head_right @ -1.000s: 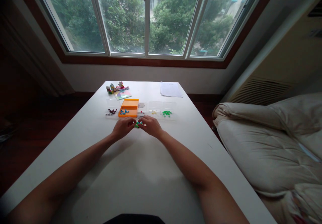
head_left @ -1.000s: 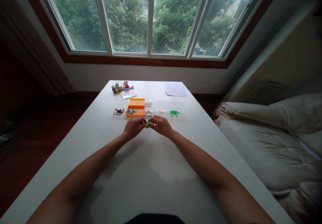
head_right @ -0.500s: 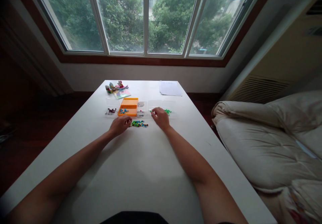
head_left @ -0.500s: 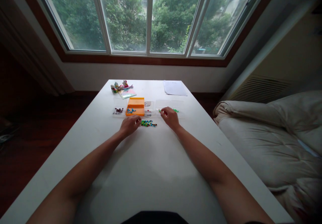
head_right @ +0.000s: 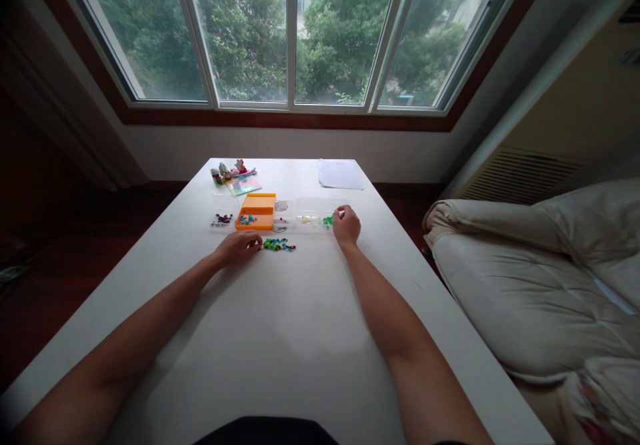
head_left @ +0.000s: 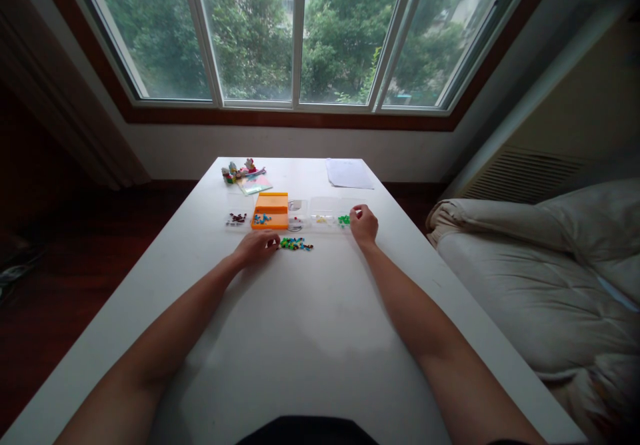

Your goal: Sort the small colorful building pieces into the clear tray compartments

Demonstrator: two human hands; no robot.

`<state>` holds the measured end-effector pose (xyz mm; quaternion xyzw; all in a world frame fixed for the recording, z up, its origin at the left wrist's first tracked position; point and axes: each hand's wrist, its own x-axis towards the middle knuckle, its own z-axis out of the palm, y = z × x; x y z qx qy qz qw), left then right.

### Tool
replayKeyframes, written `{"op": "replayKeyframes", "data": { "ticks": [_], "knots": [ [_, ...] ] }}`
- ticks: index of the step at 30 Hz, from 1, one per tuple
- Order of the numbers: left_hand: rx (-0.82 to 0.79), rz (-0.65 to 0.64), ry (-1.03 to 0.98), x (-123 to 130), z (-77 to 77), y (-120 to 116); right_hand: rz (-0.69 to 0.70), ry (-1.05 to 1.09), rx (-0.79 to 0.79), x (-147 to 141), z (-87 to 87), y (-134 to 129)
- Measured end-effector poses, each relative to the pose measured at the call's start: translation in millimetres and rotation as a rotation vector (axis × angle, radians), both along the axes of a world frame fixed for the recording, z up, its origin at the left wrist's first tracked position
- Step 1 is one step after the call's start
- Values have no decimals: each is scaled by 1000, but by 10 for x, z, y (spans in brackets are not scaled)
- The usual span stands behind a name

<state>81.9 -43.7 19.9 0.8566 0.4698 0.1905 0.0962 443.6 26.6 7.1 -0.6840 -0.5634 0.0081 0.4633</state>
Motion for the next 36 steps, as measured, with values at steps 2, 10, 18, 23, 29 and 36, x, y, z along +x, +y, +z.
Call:
{"op": "replayKeyframes", "data": {
  "ticks": [2,10,18,23,29,36],
  "knots": [
    [-3,-27,30,-26,11,-1,50,-29,28,-58,-9,-15],
    [-42,-70,24,-93,22,18,233,-101,77,-292,-4,-131],
    [-130,-184,-41,-79,76,-18,374,-146,110,-409,51,-237],
    [-213,-245,-38,-66,145,-72,387,-145,74,-432,86,-271],
    [-230,-250,-50,-78,154,-56,400,-154,66,-445,87,-281],
    [-200,-200,-121,-82,41,27,438,-164,80,-464,58,-276]
  ]
}}
